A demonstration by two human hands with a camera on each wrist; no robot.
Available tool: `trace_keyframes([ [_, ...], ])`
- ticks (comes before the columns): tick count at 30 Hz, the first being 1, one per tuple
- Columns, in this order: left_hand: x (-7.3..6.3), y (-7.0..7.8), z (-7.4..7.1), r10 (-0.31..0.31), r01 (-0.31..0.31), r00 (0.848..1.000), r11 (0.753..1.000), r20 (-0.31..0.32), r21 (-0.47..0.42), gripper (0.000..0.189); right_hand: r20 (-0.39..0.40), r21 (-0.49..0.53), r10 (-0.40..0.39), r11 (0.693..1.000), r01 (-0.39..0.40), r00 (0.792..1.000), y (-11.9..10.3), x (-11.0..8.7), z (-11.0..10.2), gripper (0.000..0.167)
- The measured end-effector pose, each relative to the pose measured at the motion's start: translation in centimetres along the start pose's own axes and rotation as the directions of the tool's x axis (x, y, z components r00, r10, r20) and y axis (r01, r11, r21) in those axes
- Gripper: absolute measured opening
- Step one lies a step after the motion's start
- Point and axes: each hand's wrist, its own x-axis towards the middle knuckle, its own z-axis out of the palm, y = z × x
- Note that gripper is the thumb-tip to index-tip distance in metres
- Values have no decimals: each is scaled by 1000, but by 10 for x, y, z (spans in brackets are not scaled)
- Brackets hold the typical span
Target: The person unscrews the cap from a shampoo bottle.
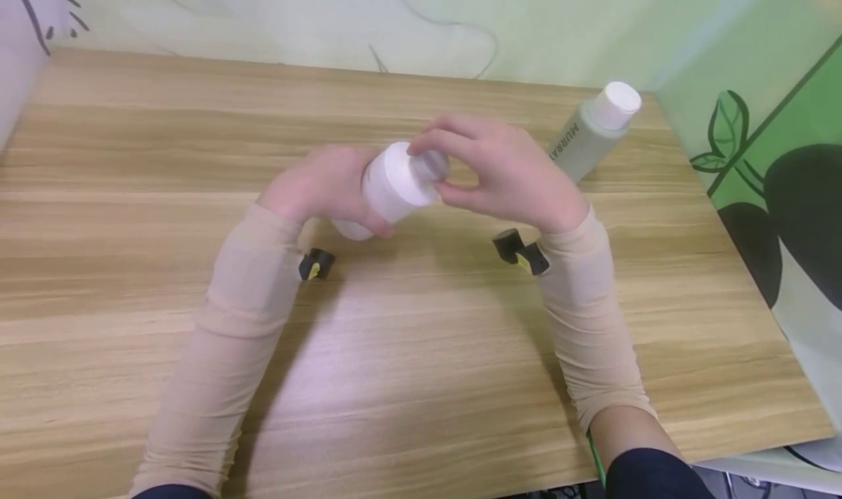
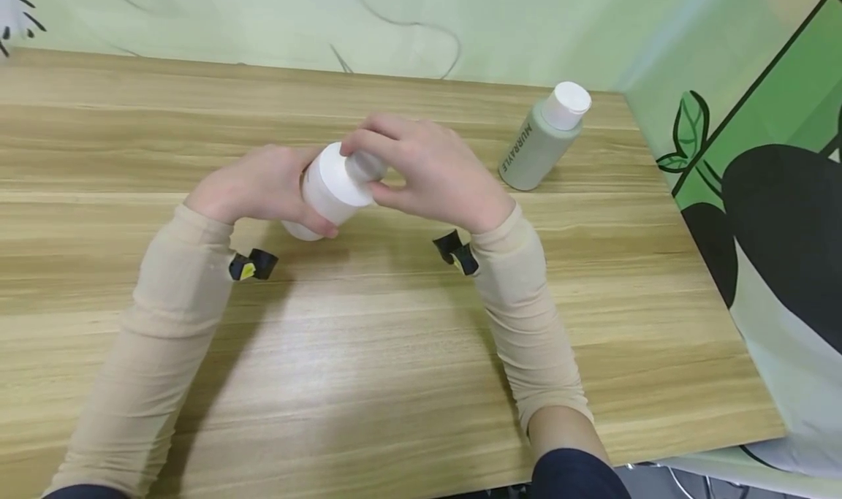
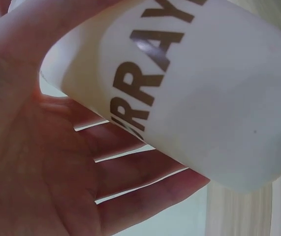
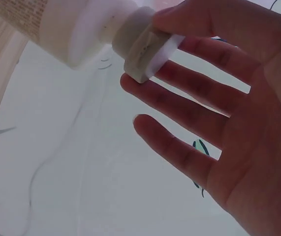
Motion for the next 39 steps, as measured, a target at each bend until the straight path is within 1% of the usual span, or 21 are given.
trace_keyframes([
  [4, -2, -1, -2, -3, 3, 1000, 1000, -4, -15, 75, -50, 18, -8, 1000, 9, 999, 2, -3, -2, 35],
  [8, -6, -6, -7, -17, 15, 1000, 996, -18, -88, 75, -122, 94, 17, 996, -6, 992, 7, -2, -1, 34],
  [12, -14, -17, -16, -60, 52, 997, 988, -50, -149, 75, -154, 164, 78, 985, -52, 985, 15, 5, 7, 38],
  [14, -18, -24, -22, -89, 76, 993, 984, -74, -161, 74, -151, 227, 123, 970, -86, 981, 20, 11, 17, 41],
  [15, -21, -29, -25, -102, 87, 991, 982, -83, -169, 73, -138, 277, 149, 955, -106, 979, 22, 16, 23, 42],
  [16, -24, -34, -28, -112, 94, 990, 978, -87, -184, 73, -124, 333, 170, 935, -121, 978, 25, 20, 31, 42],
  [17, -26, -39, -30, -124, 105, 988, 976, -91, -193, 72, -103, 398, 196, 907, -141, 975, 28, 25, 39, 43],
  [18, -28, -44, -32, -135, 114, 987, 972, -90, -205, 72, -76, 473, 223, 866, -161, 972, 30, 30, 48, 44],
  [20, -32, -54, -36, -158, 136, 984, 963, -77, -234, 72, -20, 612, 269, 765, -202, 963, 33, 40, 67, 44],
  [21, -34, -59, -37, -168, 147, 984, 958, -67, -246, 73, 10, 663, 290, 715, -223, 957, 34, 44, 75, 44],
  [23, -37, -67, -40, -191, 171, 980, 950, -54, -259, 76, 58, 738, 323, 623, -258, 945, 34, 50, 90, 43],
  [24, -39, -71, -41, -200, 180, 978, 947, -50, -266, 77, 77, 764, 336, 585, -272, 939, 33, 52, 96, 43],
  [25, -40, -74, -41, -211, 191, 976, 944, -49, -269, 79, 92, 774, 340, 566, -282, 936, 33, 54, 101, 44],
  [27, -43, -78, -42, -228, 207, 972, 939, -49, -277, 81, 127, 776, 338, 552, -306, 932, 32, 58, 110, 47],
  [29, -45, -82, -42, -247, 223, 968, 934, -51, -279, 82, 162, 764, 322, 557, -325, 933, 31, 59, 117, 53],
  [31, -45, -85, -42, -257, 231, 965, 929, -56, -288, 83, 196, 743, 298, 577, -340, 934, 31, 60, 122, 56],
  [33, -45, -87, -42, -255, 225, 965, 926, -60, -304, 83, 221, 724, 279, 595, -349, 934, 30, 59, 126, 59],
  [34, -45, -89, -42, -250, 219, 966, 926, -65, -309, 82, 230, 707, 273, 613, -353, 934, 30, 59, 128, 60],
  [37, -48, -95, -41, -234, 199, 969, 923, -72, -329, 81, 263, 651, 268, 659, -375, 927, 32, 55, 131, 59],
  [39, -51, -99, -40, -225, 190, 972, 923, -68, -336, 81, 295, 612, 276, 680, -403, 915, 33, 51, 133, 60],
])
